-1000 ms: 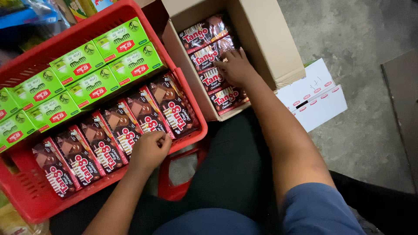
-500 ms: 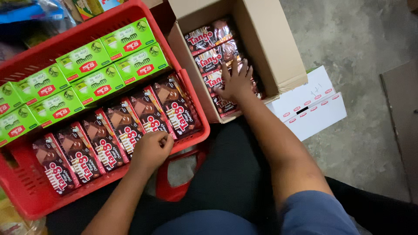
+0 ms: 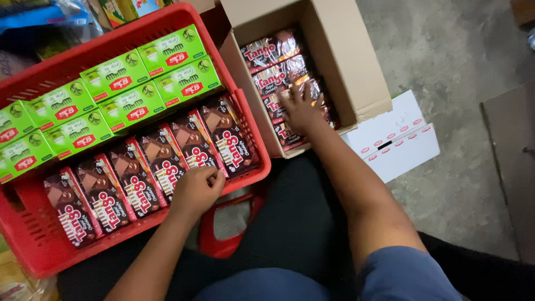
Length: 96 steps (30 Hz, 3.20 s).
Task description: The person transfers snack packages from a red plastic crate into a cardboard box by hand.
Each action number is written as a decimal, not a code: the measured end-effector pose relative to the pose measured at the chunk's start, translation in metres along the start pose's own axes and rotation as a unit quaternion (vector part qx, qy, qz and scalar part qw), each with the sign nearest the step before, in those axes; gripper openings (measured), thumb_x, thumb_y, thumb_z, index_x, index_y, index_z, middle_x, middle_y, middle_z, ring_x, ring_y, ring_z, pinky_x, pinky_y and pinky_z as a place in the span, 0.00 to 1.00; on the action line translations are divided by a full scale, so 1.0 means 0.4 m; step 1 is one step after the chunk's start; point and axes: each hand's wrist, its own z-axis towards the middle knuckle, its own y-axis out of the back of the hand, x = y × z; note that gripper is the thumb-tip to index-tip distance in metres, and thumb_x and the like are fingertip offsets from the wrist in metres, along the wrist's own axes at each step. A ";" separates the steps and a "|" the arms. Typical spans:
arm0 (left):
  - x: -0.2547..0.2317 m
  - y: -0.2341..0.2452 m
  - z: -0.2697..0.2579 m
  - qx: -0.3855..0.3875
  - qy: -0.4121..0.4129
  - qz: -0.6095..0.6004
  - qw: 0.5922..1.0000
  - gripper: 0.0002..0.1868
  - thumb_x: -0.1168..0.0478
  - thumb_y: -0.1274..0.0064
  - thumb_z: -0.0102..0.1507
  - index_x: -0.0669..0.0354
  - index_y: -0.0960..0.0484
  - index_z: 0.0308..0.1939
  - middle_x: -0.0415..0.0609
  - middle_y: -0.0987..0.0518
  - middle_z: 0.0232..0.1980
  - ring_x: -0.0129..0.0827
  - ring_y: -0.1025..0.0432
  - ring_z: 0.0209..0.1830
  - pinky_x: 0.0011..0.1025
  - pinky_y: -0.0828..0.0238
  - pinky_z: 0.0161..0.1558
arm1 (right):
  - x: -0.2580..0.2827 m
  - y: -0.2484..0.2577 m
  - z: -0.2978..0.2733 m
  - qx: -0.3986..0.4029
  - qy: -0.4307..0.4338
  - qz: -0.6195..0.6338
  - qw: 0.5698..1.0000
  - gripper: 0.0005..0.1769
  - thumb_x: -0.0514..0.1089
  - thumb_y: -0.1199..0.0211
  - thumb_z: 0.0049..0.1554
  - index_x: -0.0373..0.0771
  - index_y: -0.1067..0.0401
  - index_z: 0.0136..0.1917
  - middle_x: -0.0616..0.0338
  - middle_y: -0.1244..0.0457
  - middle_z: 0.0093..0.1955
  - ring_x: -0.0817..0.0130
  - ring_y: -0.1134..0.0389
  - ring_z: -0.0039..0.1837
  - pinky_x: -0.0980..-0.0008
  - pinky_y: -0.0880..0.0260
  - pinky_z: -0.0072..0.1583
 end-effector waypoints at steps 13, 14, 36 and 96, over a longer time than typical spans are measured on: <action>0.002 0.000 -0.007 -0.061 -0.013 0.009 0.998 0.15 0.54 0.48 0.64 0.55 0.18 0.25 0.55 0.21 0.24 0.53 0.22 0.34 0.45 0.27 0.38 | -0.044 -0.141 0.047 -0.118 0.108 0.110 0.981 0.34 0.49 0.34 0.60 0.56 0.38 0.78 0.43 0.56 0.84 0.18 0.57 0.79 0.29 0.40 0.71; -0.003 0.008 -0.009 -0.062 -0.032 -0.024 0.997 0.15 0.55 0.48 0.64 0.57 0.17 0.26 0.58 0.20 0.25 0.56 0.22 0.35 0.47 0.27 0.38 | -0.034 -0.130 0.011 -0.142 0.114 0.207 0.961 0.29 0.46 0.37 0.61 0.52 0.35 0.75 0.45 0.50 0.79 0.28 0.49 0.77 0.36 0.38 0.71; 0.504 0.158 -0.268 -0.416 0.070 -0.167 0.891 0.08 0.65 0.47 0.59 0.54 0.18 0.42 0.48 0.15 0.47 0.44 0.21 0.48 0.39 0.28 0.51 | 0.385 -0.065 -0.299 -0.185 0.183 0.060 0.964 0.25 0.49 0.50 0.58 0.46 0.26 0.65 0.58 0.34 0.70 0.53 0.37 0.72 0.51 0.35 0.63; 0.112 0.094 -0.177 0.001 -0.022 -0.315 0.949 0.18 0.51 0.57 0.73 0.54 0.22 0.60 0.55 0.17 0.48 0.46 0.23 0.53 0.43 0.28 0.57 | 0.267 0.087 -0.529 -0.197 0.066 0.307 0.929 0.27 0.56 0.36 0.59 0.42 0.31 0.66 0.39 0.31 0.57 0.36 0.31 0.63 0.40 0.34 0.61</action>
